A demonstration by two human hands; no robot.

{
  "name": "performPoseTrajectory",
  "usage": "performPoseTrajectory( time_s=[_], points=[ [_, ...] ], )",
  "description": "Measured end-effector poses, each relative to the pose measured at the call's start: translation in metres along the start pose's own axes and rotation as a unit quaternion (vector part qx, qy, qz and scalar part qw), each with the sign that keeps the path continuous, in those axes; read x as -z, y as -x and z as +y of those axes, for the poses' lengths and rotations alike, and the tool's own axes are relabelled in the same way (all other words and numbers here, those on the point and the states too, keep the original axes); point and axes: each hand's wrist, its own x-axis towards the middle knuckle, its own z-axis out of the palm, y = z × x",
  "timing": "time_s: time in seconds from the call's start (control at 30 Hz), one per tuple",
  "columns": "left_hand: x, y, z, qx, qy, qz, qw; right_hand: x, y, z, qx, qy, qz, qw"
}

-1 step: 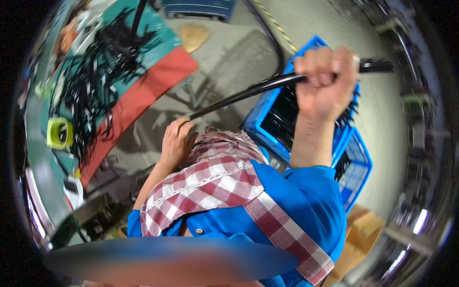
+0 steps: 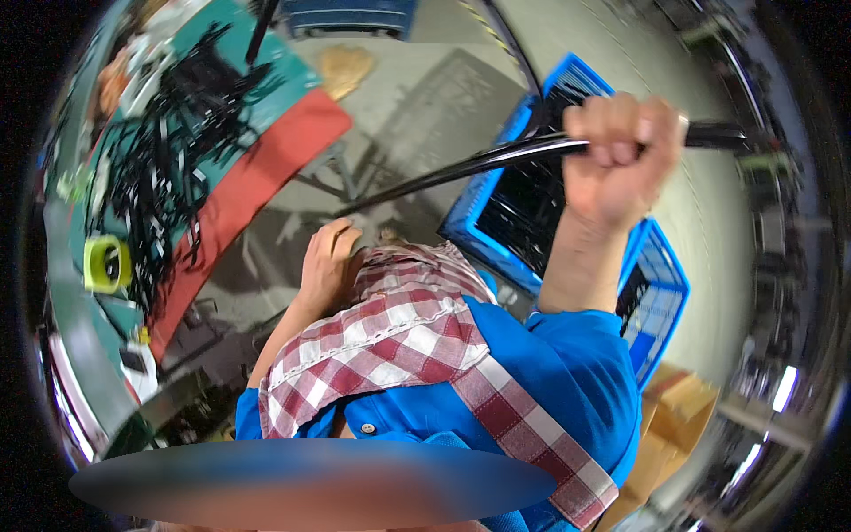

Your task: The person repeatedly picks up black metal rods, places them into a bending machine, and operates the machine to bend the rods. After bending, the rods are placed into a blue crate.

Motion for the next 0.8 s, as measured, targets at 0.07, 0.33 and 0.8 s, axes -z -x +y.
performPoseTrajectory(
  time_s=[0.07,0.33,0.8],
  points=[
    [-0.015,0.002,-0.002,-0.044,0.031,-0.06,0.997,0.009,0.018,-0.033,0.062,0.049,0.071,0.994],
    [-0.007,0.004,0.018,-0.025,-0.003,-0.059,0.998,0.075,0.001,-0.042,0.191,0.198,0.268,0.923],
    [-0.042,0.011,0.054,0.179,0.019,0.022,0.983,0.131,-0.234,0.057,0.218,0.348,0.234,0.881]
  ],
)
